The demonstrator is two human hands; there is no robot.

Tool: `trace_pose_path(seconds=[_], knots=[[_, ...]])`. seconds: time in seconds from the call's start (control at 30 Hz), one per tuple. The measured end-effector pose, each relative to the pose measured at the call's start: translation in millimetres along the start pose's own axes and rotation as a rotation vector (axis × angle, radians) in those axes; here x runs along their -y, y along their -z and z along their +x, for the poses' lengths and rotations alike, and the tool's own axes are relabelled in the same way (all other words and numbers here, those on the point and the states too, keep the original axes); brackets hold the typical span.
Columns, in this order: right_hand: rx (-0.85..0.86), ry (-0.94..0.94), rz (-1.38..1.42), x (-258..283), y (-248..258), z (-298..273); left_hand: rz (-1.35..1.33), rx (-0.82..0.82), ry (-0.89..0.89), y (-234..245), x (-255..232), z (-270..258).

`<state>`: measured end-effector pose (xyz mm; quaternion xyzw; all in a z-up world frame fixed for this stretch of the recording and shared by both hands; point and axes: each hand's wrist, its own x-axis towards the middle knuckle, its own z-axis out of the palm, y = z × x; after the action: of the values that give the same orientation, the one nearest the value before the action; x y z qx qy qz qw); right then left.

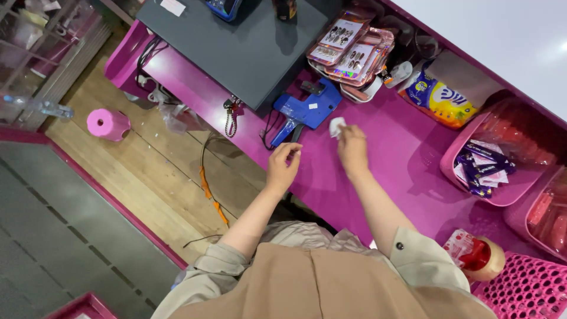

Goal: The person organizes small candy bars on a pink counter. They pick up the candies, wipe them with a tissue, and place them into a pink basket. The person also wipes the counter surface with a tissue.

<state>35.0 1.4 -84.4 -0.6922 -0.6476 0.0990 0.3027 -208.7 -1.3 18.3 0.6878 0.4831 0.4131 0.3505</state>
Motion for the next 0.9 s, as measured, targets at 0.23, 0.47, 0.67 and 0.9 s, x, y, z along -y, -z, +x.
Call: trace_pose_path(seconds=[0.23, 0.47, 0.67, 0.9], knots=[[0.136, 0.146, 0.179, 58, -4, -41, 0.015, -0.053, 0.027, 16, 11, -14], [-0.177, -0.161, 0.031, -15, 48, 0, 0.109, -0.099, -0.022, 34, 21, -25], [-0.013, -0.125, -0.156, 22, 21, -19, 0.138, -0.111, -0.017, 34, 39, -41], [0.204, 0.134, -0.080, 68, -12, -46, 0.137, -0.078, 0.011, 31, 40, -52]])
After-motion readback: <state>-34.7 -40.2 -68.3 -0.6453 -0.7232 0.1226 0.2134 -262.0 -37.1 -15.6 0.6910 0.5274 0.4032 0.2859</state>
